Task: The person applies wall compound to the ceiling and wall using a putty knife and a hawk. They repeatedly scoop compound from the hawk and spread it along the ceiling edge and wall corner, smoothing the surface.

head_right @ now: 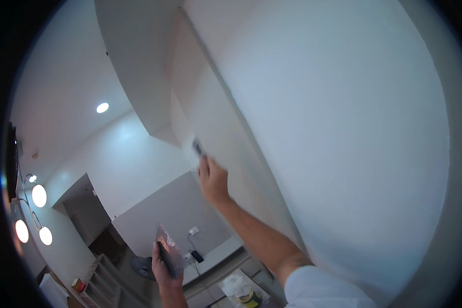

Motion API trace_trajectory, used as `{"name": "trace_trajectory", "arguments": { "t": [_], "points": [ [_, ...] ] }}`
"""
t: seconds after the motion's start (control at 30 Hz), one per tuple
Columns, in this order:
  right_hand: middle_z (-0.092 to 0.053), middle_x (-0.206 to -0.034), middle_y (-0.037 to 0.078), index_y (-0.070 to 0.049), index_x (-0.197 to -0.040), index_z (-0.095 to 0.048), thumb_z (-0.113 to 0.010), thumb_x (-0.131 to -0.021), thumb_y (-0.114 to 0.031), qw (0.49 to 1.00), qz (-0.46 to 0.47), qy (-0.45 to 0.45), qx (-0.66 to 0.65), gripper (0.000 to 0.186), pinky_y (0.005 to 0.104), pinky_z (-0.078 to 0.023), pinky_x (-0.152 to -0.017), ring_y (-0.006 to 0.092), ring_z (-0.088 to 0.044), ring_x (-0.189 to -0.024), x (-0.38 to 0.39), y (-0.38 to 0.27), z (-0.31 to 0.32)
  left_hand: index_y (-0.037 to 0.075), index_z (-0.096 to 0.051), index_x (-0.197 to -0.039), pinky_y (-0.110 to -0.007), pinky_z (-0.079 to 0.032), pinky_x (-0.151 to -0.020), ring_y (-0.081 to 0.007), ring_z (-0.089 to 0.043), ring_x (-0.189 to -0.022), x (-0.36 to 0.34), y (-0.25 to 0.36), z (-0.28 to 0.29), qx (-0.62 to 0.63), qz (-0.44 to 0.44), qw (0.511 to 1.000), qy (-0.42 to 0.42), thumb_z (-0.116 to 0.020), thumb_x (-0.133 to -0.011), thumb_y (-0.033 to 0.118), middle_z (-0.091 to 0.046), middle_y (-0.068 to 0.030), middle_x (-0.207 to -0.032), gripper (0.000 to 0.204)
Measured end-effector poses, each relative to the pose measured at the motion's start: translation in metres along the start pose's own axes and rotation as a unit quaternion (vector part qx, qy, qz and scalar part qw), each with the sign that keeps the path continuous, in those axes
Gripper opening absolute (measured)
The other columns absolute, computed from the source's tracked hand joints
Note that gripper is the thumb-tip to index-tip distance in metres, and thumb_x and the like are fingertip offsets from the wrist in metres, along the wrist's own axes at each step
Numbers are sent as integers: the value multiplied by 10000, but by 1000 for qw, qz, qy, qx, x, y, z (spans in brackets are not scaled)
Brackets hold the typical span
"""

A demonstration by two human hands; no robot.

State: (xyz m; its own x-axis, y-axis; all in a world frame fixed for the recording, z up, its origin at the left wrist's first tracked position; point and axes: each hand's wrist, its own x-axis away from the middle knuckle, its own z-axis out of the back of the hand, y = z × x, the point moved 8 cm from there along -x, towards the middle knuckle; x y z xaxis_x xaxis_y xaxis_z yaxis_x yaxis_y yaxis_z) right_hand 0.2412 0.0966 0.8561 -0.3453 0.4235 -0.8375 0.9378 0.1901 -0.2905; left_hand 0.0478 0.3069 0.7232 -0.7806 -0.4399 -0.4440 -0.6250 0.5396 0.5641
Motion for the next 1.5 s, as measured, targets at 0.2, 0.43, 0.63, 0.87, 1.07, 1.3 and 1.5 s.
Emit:
{"name": "trace_trajectory", "arguments": {
  "t": [0.2,0.43,0.63,0.87,1.07,1.3,1.5],
  "points": [
    [-625,-633,73,20,-780,-606,-516,-1126,-214,967,54,211,-133,427,346,-473,-510,166,-596,-523,-178,-34,-25,68,-647,-1299,-379,-597,-845,-225,-710,-1019,1,0,26,-41,0,999,8,-486,-1138,354,-717,-68,-1147,365],
    [-634,-626,97,53,-762,-614,-539,-1103,-185,959,22,234,-158,422,364,-490,-493,198,-605,-484,-265,-35,-66,59,-643,-1317,-414,-594,-876,-256,-712,-1022,11,26,60,-45,-43,996,65,-467,-1141,362,-723,-89,-1191,392],
    [-698,-718,188,66,-769,-657,-557,-1070,-176,943,128,304,-33,399,452,-530,-632,334,-679,-617,-316,-74,-77,60,-624,-1369,-466,-586,-911,-285,-706,-1062,29,44,100,-80,-65,988,112,-481,-1131,371,-714,-101,-1224,417],
    [-754,-889,230,19,-861,-756,-617,-1002,-218,974,69,193,93,308,510,-560,-808,431,-730,-900,-365,-99,-113,123,-552,-1501,-676,-541,-937,-395,-656,-1190,28,54,123,-110,-36,982,146,-455,-1122,439,-668,-130,-1334,503],
    [-746,-803,156,-31,-894,-721,-672,-1012,-285,980,68,-183,-26,285,474,-562,-721,316,-735,-764,-178,-54,-200,75,-607,-1393,-485,-576,-922,-287,-693,-1092,28,36,97,-48,-47,994,81,-486,-1128,390,-705,-106,-1242,429],
    [-686,-776,63,-38,-971,-683,-596,-1104,-346,755,-518,-372,-152,346,324,-551,-592,160,-673,-651,391,73,-1,75,-656,-1300,-388,-599,-887,-228,-717,-1019,28,27,92,0,-5,999,36,-538,-1112,343,-733,-87,-1156,348],
    [-703,-857,62,-23,-1086,-681,-595,-1088,-255,611,-741,-260,-97,248,309,-567,-579,143,-647,-641,535,67,202,70,-669,-1277,-401,-597,-928,-232,-716,-1092,22,-19,110,13,63,996,67,-538,-1106,310,-730,-91,-1214,323]
  ]
}}
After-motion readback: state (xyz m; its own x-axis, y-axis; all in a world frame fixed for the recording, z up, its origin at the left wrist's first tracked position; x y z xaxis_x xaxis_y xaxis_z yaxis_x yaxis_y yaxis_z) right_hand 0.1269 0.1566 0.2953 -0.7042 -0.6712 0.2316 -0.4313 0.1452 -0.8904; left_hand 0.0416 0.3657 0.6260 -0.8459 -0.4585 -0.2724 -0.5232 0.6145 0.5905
